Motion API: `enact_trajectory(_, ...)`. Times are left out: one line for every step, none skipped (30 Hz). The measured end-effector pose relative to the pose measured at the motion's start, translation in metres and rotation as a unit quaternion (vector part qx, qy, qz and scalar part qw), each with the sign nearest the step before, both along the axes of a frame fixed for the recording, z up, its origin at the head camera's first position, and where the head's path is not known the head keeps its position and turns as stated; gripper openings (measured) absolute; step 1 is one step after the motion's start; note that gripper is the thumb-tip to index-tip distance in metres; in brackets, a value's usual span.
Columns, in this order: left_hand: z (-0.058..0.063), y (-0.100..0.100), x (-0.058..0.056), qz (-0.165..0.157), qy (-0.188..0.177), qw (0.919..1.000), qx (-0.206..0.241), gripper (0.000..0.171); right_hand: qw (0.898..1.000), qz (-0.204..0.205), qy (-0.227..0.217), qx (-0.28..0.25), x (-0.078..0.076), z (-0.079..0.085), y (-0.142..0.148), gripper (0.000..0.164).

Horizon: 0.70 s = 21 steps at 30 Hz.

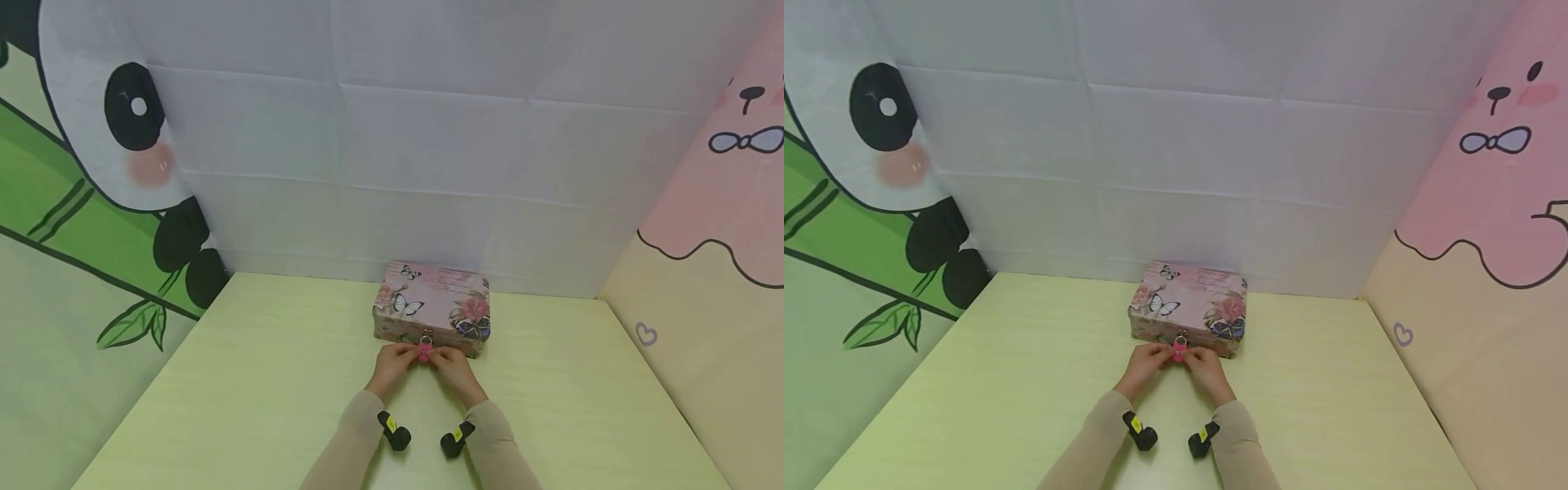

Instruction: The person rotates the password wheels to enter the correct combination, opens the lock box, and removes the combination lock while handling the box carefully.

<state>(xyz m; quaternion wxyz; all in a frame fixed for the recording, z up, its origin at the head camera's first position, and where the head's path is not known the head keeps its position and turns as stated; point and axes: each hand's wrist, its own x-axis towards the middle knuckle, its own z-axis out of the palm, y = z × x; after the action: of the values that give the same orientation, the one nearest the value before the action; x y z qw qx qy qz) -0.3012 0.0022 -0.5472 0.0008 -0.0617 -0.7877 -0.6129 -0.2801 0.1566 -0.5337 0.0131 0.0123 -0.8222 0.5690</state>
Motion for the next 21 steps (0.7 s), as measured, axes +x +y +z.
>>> enact_trajectory(-0.0002, 0.0, -0.0002, 0.0, -0.002, 1.0, 0.001, 0.021, 1.0, 0.0, -0.002, 0.001, -0.0002, 0.0, 0.0001, 0.024)
enact_trajectory(-0.0002, 0.0, -0.0002, 0.001, -0.005, 1.0, 0.001, 0.021, 1.0, 0.002, -0.003, 0.002, -0.0002, 0.0, 0.0, 0.024)
enact_trajectory(-0.0003, 0.0, -0.0003, 0.001, -0.005, 1.0, 0.0, 0.02, 1.0, 0.001, -0.005, 0.0, -0.0002, 0.0001, -0.0001, 0.024)
enact_trajectory(-0.0005, 0.0, -0.0003, 0.002, -0.006, 1.0, -0.001, 0.02, 1.0, 0.002, -0.007, -0.001, -0.0003, 0.0, 0.0, 0.024)
enact_trajectory(-0.0005, 0.0, -0.0004, 0.002, -0.007, 1.0, -0.001, 0.02, 1.0, 0.002, -0.008, -0.002, -0.0004, 0.0001, -0.0001, 0.025)
enact_trajectory(-0.0003, 0.0, -0.0005, 0.003, -0.009, 1.0, -0.001, 0.02, 1.0, 0.005, -0.006, -0.001, -0.0004, 0.0003, 0.0, 0.025)
enact_trajectory(-0.0001, 0.0, -0.0005, 0.002, -0.008, 1.0, -0.001, 0.02, 1.0, 0.004, -0.009, -0.003, -0.0004, 0.0004, -0.0001, 0.025)
enact_trajectory(-0.0001, 0.0, -0.0005, 0.002, -0.006, 1.0, -0.002, 0.02, 1.0, 0.005, -0.009, -0.003, -0.0002, 0.0005, -0.0001, 0.025)
enact_trajectory(0.0, 0.0, -0.0005, 0.002, -0.006, 1.0, -0.001, 0.02, 1.0, 0.003, -0.013, -0.006, -0.0001, 0.0005, -0.0003, 0.025)
enact_trajectory(0.0001, 0.0, -0.0005, 0.002, -0.009, 1.0, 0.001, 0.021, 1.0, 0.003, -0.015, -0.006, -0.0002, 0.0005, -0.0004, 0.024)
enact_trajectory(0.0001, 0.0, -0.0004, 0.002, -0.011, 0.9999, 0.002, 0.021, 1.0, 0.001, -0.017, -0.007, -0.0001, 0.0006, -0.0006, 0.024)
enact_trajectory(0.0001, -0.0001, -0.0003, 0.002, -0.011, 0.9999, 0.003, 0.022, 1.0, 0.002, -0.017, -0.006, 0.0001, 0.0006, -0.0007, 0.024)
enact_trajectory(-0.0001, -0.0002, -0.0002, 0.002, -0.011, 0.9999, 0.003, 0.022, 1.0, 0.0, -0.02, -0.009, 0.0003, 0.0006, -0.001, 0.023)
enact_trajectory(-0.0001, -0.0002, 0.0, 0.002, -0.012, 0.9999, 0.004, 0.022, 1.0, 0.0, -0.019, -0.009, 0.0004, 0.0005, -0.0011, 0.023)
enact_trajectory(-0.0001, -0.0002, 0.0002, 0.002, -0.013, 0.9999, 0.005, 0.022, 1.0, 0.0, -0.02, -0.012, 0.0005, 0.0006, -0.0013, 0.023)
enact_trajectory(-0.0003, -0.0003, 0.0004, 0.002, -0.014, 0.9999, 0.006, 0.022, 1.0, 0.001, -0.019, -0.013, 0.0006, 0.0006, -0.0014, 0.023)
enact_trajectory(-0.0001, -0.0004, 0.0006, 0.002, -0.014, 0.9999, 0.006, 0.022, 1.0, 0.001, -0.019, -0.015, 0.0007, 0.0006, -0.0014, 0.023)
enact_trajectory(-0.0001, -0.0004, 0.0007, 0.002, -0.013, 0.9999, 0.006, 0.022, 1.0, 0.002, -0.018, -0.016, 0.0009, 0.0006, -0.0015, 0.023)
enact_trajectory(0.0001, -0.0004, 0.0008, 0.002, -0.013, 0.9999, 0.007, 0.022, 1.0, 0.001, -0.018, -0.019, 0.001, 0.0006, -0.0016, 0.023)
enact_trajectory(0.0003, -0.0004, 0.0008, 0.002, -0.015, 0.9999, 0.009, 0.022, 1.0, 0.002, -0.017, -0.019, 0.001, 0.0006, -0.0015, 0.023)
enact_trajectory(0.0003, -0.0004, 0.0009, 0.002, -0.014, 0.9999, 0.01, 0.022, 1.0, 0.001, -0.018, -0.02, 0.0011, 0.0007, -0.0018, 0.023)
